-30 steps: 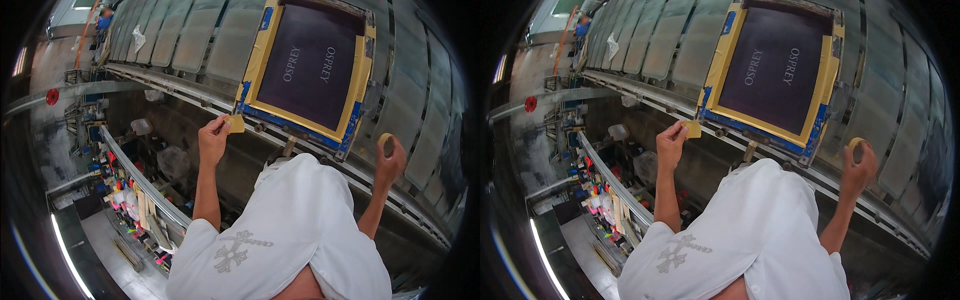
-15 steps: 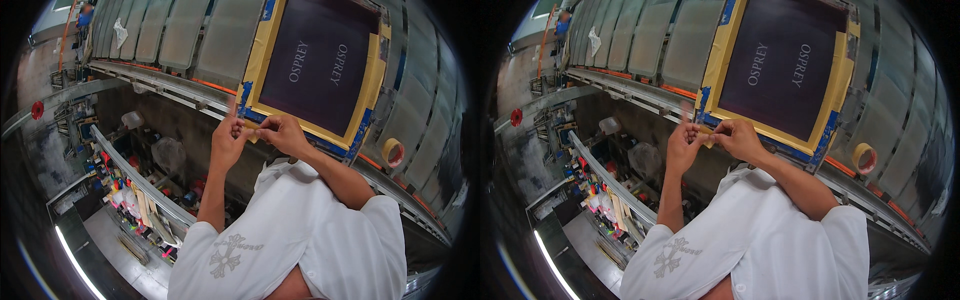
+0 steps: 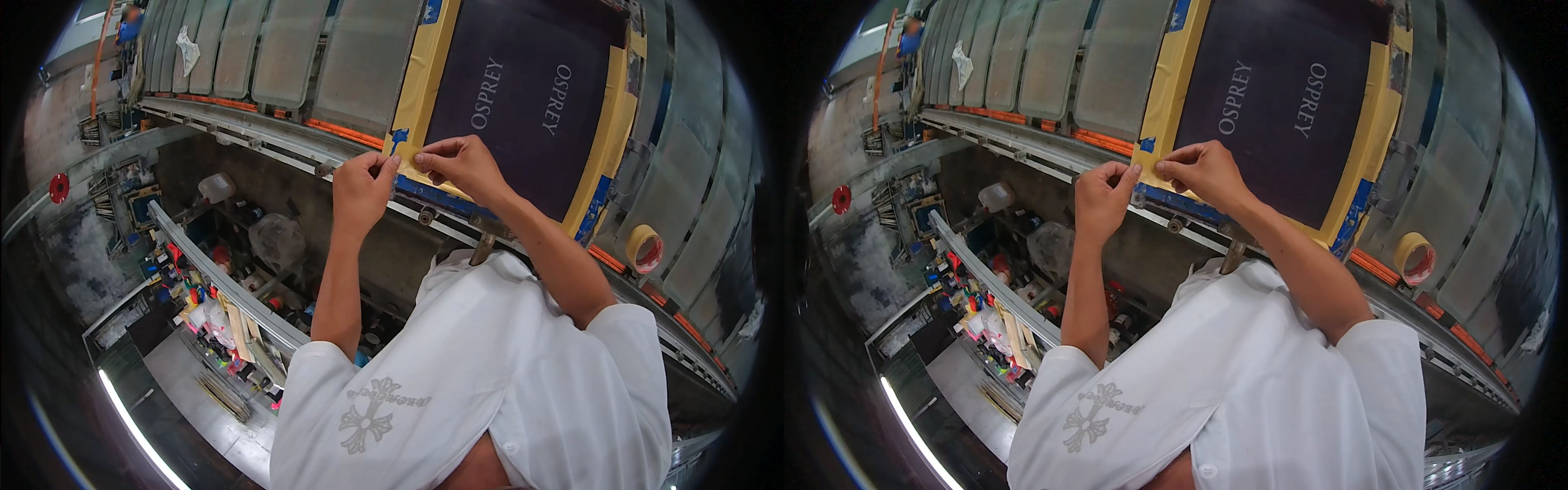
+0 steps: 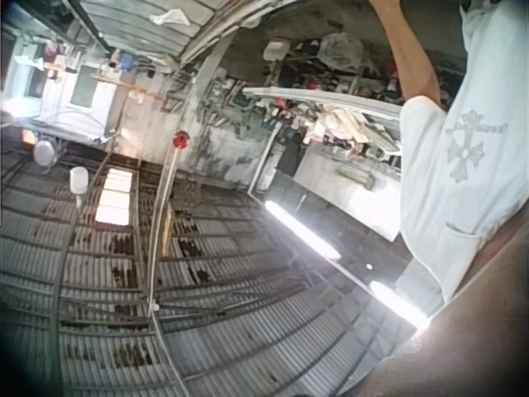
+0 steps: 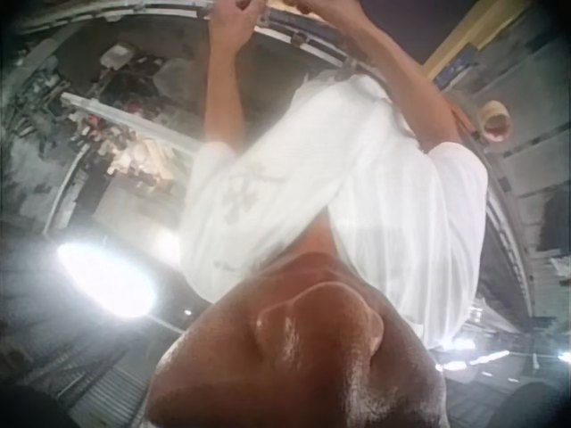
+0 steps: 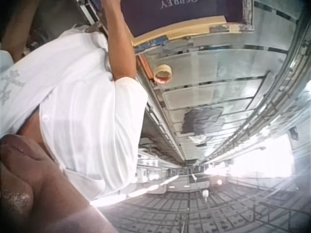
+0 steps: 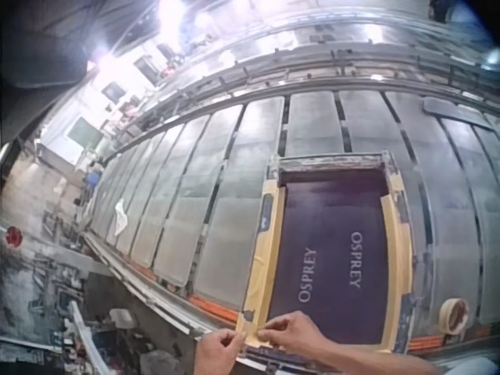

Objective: The person secures a purple Osprey screen with blue tape, then moves to a workbench to mix a white liquid from a can into a measuring cup using a spatula. The person pours a clear liquid from a bottle into the mixture and stirs it.

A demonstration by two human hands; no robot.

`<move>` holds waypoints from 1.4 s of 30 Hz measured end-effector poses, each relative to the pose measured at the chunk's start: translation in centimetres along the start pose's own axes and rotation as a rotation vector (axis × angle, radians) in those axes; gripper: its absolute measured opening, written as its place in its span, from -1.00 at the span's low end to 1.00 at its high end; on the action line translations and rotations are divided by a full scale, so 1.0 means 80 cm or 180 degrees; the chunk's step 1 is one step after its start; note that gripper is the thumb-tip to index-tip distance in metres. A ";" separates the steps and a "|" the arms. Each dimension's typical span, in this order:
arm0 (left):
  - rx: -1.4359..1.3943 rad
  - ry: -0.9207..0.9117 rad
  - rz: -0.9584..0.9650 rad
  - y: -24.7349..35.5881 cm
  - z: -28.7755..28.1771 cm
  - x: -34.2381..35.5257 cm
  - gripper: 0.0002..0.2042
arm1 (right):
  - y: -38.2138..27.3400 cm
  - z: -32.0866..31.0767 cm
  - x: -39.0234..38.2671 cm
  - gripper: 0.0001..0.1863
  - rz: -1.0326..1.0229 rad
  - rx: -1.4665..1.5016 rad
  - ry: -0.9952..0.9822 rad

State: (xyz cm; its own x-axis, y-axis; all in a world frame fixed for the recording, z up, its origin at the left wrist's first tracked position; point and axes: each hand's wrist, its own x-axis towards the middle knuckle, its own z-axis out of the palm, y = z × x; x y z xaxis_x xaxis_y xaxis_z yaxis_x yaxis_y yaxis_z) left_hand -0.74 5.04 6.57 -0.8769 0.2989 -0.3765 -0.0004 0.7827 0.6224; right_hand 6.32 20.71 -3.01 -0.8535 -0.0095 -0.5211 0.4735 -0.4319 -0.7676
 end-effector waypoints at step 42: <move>0.1857 -0.0405 0.0577 -0.030 0.023 0.010 -0.68 | 0.022 0.017 0.056 -0.75 -0.0315 -0.2844 0.0006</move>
State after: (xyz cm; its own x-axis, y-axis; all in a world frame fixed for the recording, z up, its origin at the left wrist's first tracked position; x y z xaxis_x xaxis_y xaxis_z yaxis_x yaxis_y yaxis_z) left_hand -0.54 4.43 3.54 -0.7742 0.4895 -0.4013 0.4372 0.8720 0.2200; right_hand 3.02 18.73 -6.18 -0.8994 -0.0076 -0.4371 0.3912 0.4320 -0.8126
